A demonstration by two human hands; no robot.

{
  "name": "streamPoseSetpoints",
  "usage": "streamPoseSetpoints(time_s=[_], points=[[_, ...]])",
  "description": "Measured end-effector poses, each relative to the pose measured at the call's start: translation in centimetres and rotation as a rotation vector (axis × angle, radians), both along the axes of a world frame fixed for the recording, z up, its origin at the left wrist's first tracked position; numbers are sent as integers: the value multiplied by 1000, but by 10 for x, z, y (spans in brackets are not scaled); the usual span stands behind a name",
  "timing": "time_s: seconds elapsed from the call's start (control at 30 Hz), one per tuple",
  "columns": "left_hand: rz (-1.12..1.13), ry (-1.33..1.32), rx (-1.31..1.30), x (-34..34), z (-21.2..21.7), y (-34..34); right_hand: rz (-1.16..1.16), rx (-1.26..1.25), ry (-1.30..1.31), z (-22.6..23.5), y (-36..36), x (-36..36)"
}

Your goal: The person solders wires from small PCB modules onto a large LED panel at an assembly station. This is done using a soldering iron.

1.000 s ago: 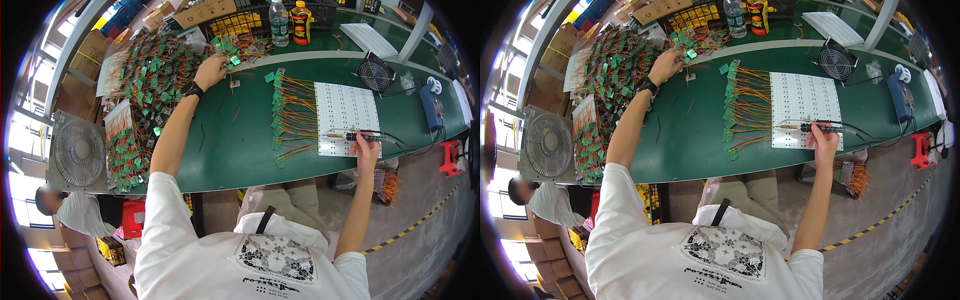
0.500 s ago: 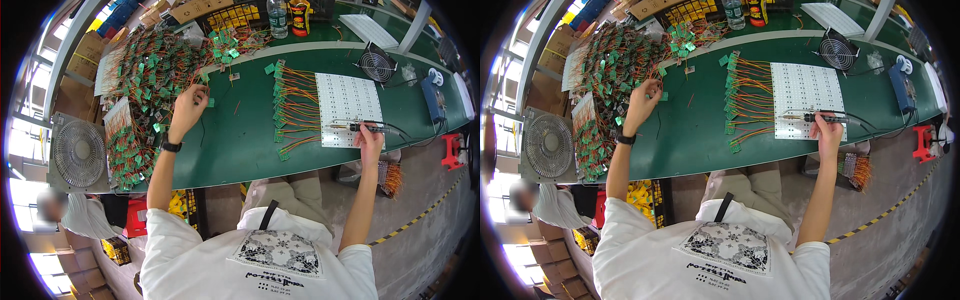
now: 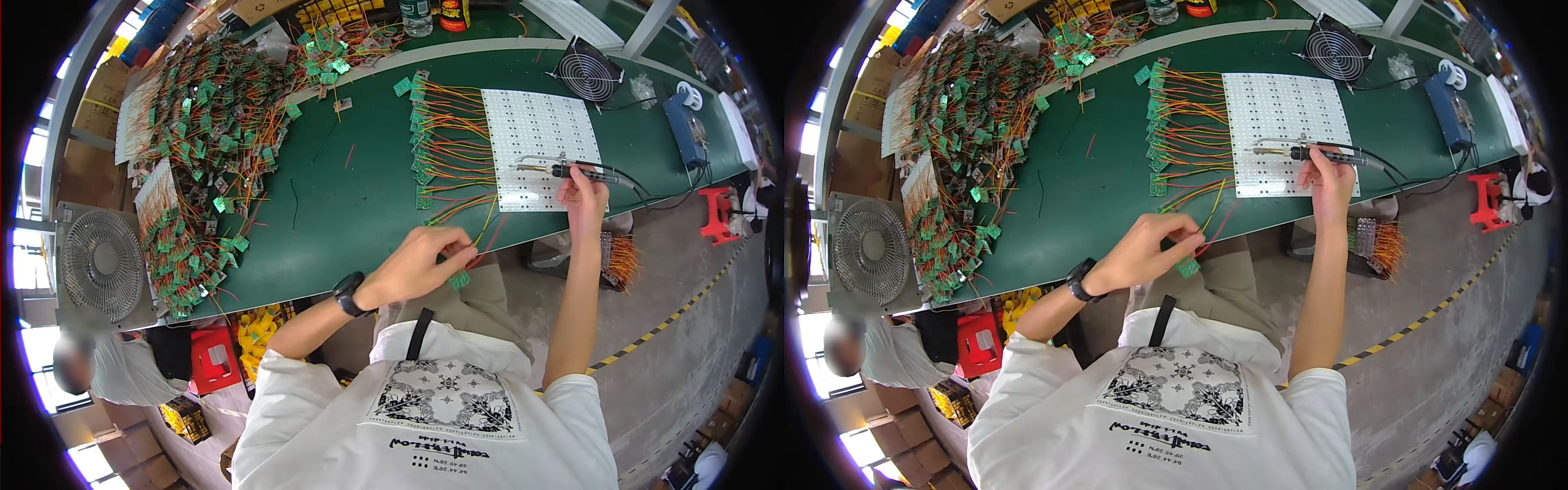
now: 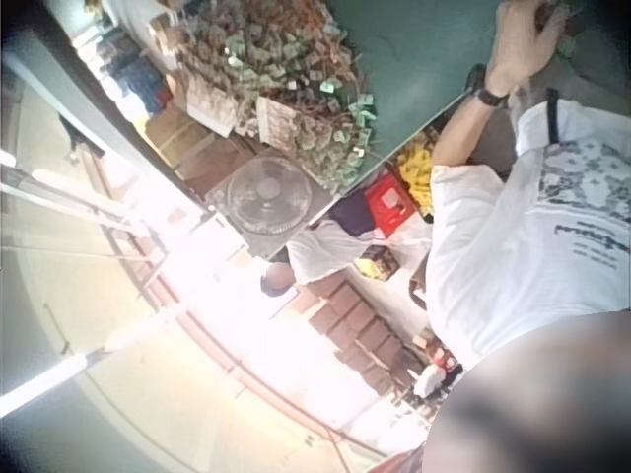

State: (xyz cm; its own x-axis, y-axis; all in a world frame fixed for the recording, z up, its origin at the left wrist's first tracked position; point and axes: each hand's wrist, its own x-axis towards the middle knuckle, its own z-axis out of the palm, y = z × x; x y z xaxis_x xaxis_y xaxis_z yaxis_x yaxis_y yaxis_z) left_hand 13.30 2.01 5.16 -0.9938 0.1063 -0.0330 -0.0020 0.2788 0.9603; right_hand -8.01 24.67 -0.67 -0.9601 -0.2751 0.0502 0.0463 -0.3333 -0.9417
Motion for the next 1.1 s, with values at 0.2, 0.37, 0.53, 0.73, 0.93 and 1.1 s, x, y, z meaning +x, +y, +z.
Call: streamPoseSetpoints(time_s=[0.2,0.37,0.53,0.73,0.93,1.1], points=[[164,191,-380,-30,-15,-18,-76,-114,-150,11,-8,-11],[161,229,-404,-45,-5,-30,-65,-132,-117,9,-18,-11],[72,473,-242,-60,-11,-24,-77,-105,-67,2,-17,-4],[115,32,270,-69,-10,-14,-64,-1,-44,1,-19,-3],[184,295,204,-84,-16,-2,-55,44,-11,0,-20,-3],[152,131,11,-71,-11,-8,-64,70,2,-5,-20,-4]])
